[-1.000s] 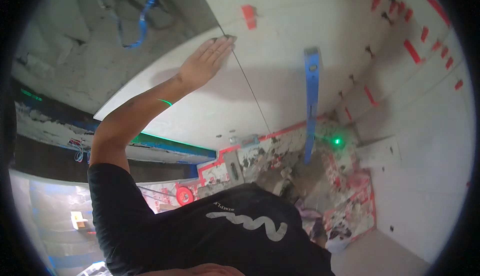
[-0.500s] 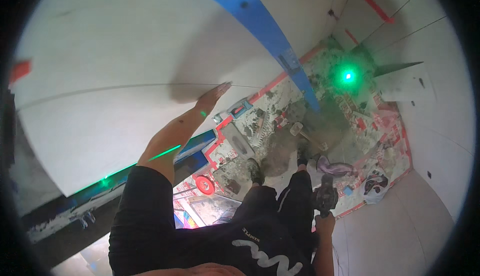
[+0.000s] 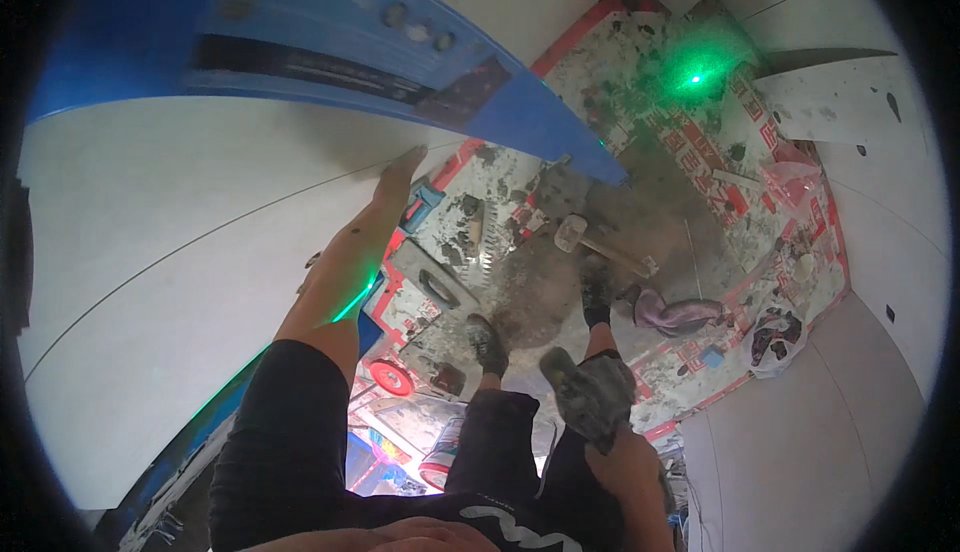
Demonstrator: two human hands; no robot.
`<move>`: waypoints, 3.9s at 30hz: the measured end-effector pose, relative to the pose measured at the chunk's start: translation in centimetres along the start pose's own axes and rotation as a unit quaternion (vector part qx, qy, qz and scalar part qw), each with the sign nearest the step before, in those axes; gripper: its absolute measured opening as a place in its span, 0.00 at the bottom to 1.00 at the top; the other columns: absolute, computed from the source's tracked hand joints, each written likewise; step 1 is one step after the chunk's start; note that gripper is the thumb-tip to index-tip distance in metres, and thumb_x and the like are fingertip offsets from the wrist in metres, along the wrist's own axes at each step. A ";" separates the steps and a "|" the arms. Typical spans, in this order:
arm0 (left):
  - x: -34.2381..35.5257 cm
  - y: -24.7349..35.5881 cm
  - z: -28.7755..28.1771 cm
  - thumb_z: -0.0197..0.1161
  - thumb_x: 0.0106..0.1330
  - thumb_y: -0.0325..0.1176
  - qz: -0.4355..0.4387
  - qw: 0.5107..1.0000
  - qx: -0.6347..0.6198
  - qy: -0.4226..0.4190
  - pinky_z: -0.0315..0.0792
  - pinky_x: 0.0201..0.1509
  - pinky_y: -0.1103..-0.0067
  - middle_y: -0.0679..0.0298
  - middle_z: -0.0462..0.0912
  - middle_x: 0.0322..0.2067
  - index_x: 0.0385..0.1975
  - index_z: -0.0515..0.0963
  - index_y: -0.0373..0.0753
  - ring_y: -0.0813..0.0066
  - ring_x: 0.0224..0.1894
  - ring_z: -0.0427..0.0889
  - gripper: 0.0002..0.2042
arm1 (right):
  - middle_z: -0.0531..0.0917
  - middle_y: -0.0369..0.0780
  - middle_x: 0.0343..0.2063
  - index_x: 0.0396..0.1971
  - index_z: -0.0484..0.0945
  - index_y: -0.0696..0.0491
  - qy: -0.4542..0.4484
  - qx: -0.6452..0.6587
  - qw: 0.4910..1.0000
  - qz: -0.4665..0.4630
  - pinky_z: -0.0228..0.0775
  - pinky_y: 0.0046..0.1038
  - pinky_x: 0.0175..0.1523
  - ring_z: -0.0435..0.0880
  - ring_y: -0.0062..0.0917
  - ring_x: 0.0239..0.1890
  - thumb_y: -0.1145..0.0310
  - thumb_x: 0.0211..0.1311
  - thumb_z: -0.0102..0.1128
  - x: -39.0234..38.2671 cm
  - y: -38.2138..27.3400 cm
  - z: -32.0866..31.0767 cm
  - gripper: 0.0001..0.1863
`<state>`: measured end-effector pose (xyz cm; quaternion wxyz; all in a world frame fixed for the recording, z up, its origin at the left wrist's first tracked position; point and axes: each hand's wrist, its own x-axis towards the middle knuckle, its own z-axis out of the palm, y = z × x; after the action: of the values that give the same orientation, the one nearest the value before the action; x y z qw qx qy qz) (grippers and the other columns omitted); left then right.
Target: Installing large format tiles onto a wall using mortar, a notched trowel, and a rubber mallet, while using a laser level for alignment.
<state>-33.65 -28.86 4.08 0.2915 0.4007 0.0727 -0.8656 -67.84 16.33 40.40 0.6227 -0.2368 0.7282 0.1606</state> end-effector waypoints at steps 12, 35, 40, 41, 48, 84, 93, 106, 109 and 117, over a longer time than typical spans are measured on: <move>3.9 0.3 -3.7 0.54 0.75 0.41 0.164 0.681 0.713 0.005 0.57 0.74 0.66 0.58 0.62 0.73 0.73 0.60 0.41 0.62 0.75 0.59 0.29 | 0.85 0.53 0.34 0.44 0.79 0.65 0.166 0.206 0.900 -0.347 0.75 0.41 0.45 0.86 0.47 0.38 0.61 0.54 0.65 31.2 -16.4 10.0 0.24; -11.1 -9.3 -4.9 0.65 0.53 0.24 0.777 0.265 0.507 0.263 0.67 0.25 0.68 0.61 0.72 0.19 0.22 0.71 0.40 0.59 0.20 0.72 0.08 | 0.81 0.43 0.28 0.42 0.74 0.51 0.323 -0.166 0.582 -0.727 0.75 0.46 0.36 0.83 0.46 0.31 0.67 0.44 0.69 48.4 -37.2 5.3 0.21; -10.1 -9.0 -5.5 0.63 0.52 0.24 0.777 0.249 0.531 0.229 0.63 0.24 0.69 0.61 0.72 0.20 0.28 0.72 0.40 0.62 0.20 0.70 0.07 | 0.81 0.44 0.28 0.38 0.75 0.51 0.313 -0.191 0.590 -0.719 0.76 0.45 0.36 0.84 0.45 0.33 0.66 0.43 0.69 49.8 -37.7 4.0 0.19; -9.9 -9.1 -5.6 0.63 0.52 0.24 0.776 0.251 0.531 0.230 0.63 0.24 0.69 0.61 0.72 0.20 0.28 0.72 0.40 0.62 0.20 0.70 0.07 | 0.80 0.44 0.27 0.37 0.75 0.50 0.311 -0.187 0.579 -0.730 0.74 0.46 0.34 0.83 0.45 0.31 0.66 0.42 0.70 49.8 -37.7 3.9 0.20; -9.0 -8.9 -5.2 0.63 0.52 0.26 0.767 0.281 0.534 0.219 0.65 0.25 0.69 0.60 0.76 0.21 0.28 0.75 0.40 0.62 0.20 0.73 0.05 | 0.79 0.44 0.26 0.34 0.76 0.51 0.310 -0.221 0.591 -0.711 0.73 0.45 0.33 0.83 0.45 0.31 0.66 0.39 0.70 50.3 -38.0 3.2 0.18; -14.4 -10.6 0.0 0.67 0.60 0.31 0.753 0.310 0.517 0.263 0.69 0.27 0.65 0.55 0.75 0.20 0.21 0.75 0.38 0.52 0.23 0.76 0.09 | 0.85 0.48 0.38 0.52 0.75 0.57 0.360 -0.168 0.651 -0.647 0.75 0.46 0.50 0.85 0.47 0.44 0.55 0.37 0.80 43.8 -37.4 4.6 0.39; -13.0 -9.5 1.2 0.67 0.52 0.29 0.789 0.206 0.545 0.198 0.65 0.25 0.69 0.61 0.73 0.20 0.24 0.77 0.41 0.60 0.22 0.73 0.05 | 0.85 0.48 0.29 0.42 0.77 0.56 0.303 -0.088 0.627 -0.712 0.78 0.47 0.38 0.86 0.47 0.33 0.58 0.40 0.76 46.0 -37.7 4.3 0.29; -13.7 -9.3 2.5 0.67 0.53 0.30 0.745 0.203 0.609 0.183 0.68 0.28 0.65 0.61 0.73 0.22 0.23 0.75 0.41 0.56 0.24 0.75 0.06 | 0.86 0.52 0.32 0.47 0.79 0.52 0.267 -0.055 0.658 -0.702 0.77 0.49 0.41 0.85 0.53 0.37 0.53 0.49 0.71 43.7 -37.7 4.6 0.27; -14.7 -9.5 3.5 0.67 0.54 0.32 0.696 0.212 0.654 0.207 0.73 0.40 0.62 0.59 0.79 0.32 0.32 0.78 0.40 0.54 0.38 0.79 0.08 | 0.86 0.53 0.33 0.49 0.77 0.51 0.274 -0.097 0.680 -0.673 0.77 0.50 0.44 0.85 0.53 0.38 0.52 0.51 0.69 42.9 -37.2 4.1 0.27; -22.2 -4.9 12.7 0.62 0.60 0.39 0.531 -0.133 0.799 0.248 0.48 0.80 0.64 0.60 0.58 0.75 0.70 0.65 0.40 0.63 0.77 0.53 0.34 | 0.86 0.53 0.34 0.42 0.81 0.55 0.238 -0.296 0.682 -0.625 0.78 0.48 0.46 0.86 0.51 0.40 0.58 0.45 0.73 39.1 -32.3 5.3 0.24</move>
<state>-33.35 -19.49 28.37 -0.0821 -0.4330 0.8419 -0.3113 -50.24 -13.55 3.00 0.2814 -0.8393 0.4495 -0.1199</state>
